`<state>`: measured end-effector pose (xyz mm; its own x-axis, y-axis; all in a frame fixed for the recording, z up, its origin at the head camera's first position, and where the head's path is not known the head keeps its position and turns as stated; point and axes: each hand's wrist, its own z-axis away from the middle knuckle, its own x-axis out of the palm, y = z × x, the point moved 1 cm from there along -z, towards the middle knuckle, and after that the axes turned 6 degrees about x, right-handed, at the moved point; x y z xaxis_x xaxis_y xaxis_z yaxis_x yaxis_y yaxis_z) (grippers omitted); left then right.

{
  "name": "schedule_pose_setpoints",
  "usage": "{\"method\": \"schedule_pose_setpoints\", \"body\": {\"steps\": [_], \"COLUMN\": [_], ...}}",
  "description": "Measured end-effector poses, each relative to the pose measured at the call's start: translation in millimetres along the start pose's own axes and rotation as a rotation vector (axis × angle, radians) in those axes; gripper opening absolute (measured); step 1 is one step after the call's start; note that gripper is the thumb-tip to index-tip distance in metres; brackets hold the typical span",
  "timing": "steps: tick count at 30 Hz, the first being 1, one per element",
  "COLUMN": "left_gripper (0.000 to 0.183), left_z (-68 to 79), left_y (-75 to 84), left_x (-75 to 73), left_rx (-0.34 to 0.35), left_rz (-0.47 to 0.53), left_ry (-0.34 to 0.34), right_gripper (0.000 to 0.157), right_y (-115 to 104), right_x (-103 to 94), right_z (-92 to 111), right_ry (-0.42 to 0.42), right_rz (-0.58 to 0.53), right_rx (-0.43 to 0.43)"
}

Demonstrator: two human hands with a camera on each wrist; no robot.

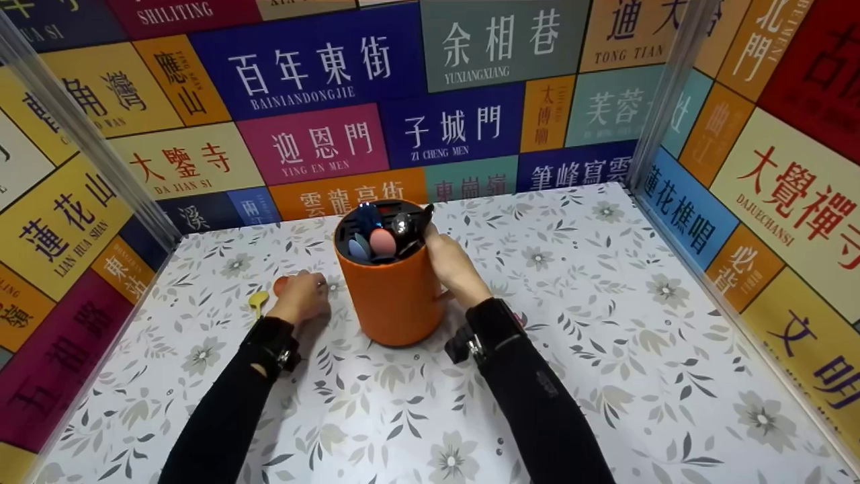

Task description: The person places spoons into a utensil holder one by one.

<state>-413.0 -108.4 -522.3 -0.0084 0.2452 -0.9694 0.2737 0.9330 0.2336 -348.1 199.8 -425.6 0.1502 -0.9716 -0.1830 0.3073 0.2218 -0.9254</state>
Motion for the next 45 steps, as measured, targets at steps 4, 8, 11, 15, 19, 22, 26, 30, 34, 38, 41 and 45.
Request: {"method": "schedule_pose_setpoints", "body": {"steps": [4, 8, 11, 15, 19, 22, 26, 30, 34, 38, 41, 45], "left_gripper": [0.018, 0.017, 0.01, 0.015, 0.018, 0.016, 0.022, 0.038, 0.042, 0.041, 0.041, 0.042], "left_z": [3.2, 8.3, 13.2, 19.2, 23.0, 24.7, 26.6, 27.9, 28.4, 32.2, 36.0, 43.6], "left_y": [4.2, 6.6, 8.9, 13.6, 19.8, 25.1, 33.1, 41.5, 49.4, 58.2, 66.7, 77.7], "left_x": [-8.2, -12.9, -13.2, -11.0, -9.8, -12.9, -21.2, -30.0, -36.6, -45.9, -55.7, -73.9], "left_rx": [-0.03, -0.1, -0.181, -0.237, -0.214, -0.183, -0.198, -0.233, -0.207, -0.163, -0.115, -0.047], "left_rz": [0.165, 0.461, 0.692, 0.859, 0.883, 0.834, 0.833, 0.904, 0.959, 1.006, 1.061, 1.169], "left_ry": [-0.045, -0.125, -0.142, -0.083, -0.029, 0.02, 0.05, 0.053, 0.115, 0.193, 0.251, 0.333], "right_gripper": [0.105, 0.103, 0.104, 0.105, 0.103, 0.102, 0.102, 0.103, 0.103, 0.103, 0.105, 0.105], "right_y": [-1.2, -1.7, -1.6, -0.8, 0.4, 1.3, 2.7, 3.0, 2.7, 2.0, 1.1, 0.4], "right_x": [-1.1, -1.3, -1.4, -1.2, -0.5, -0.3, -1.2, -1.8, -1.2, -0.4, -0.4, 0.8], "right_z": [-0.4, 0.3, 0.4, 0.1, 0.6, 0.8, 0.3, 0.1, 0.6, 1.4, 2.1, 2.2], "right_ry": [0.008, 0.0, -0.012, -0.022, -0.024, -0.02, -0.013, -0.015, -0.014, -0.011, -0.012, -0.016], "right_rz": [0.006, 0.009, 0.012, 0.008, 0.007, 0.004, -0.003, -0.007, -0.007, -0.005, -0.001, 0.002], "right_rx": [-0.004, -0.007, -0.007, -0.007, -0.007, -0.006, -0.002, -0.002, 0.0, 0.004, 0.004, 0.005]}}
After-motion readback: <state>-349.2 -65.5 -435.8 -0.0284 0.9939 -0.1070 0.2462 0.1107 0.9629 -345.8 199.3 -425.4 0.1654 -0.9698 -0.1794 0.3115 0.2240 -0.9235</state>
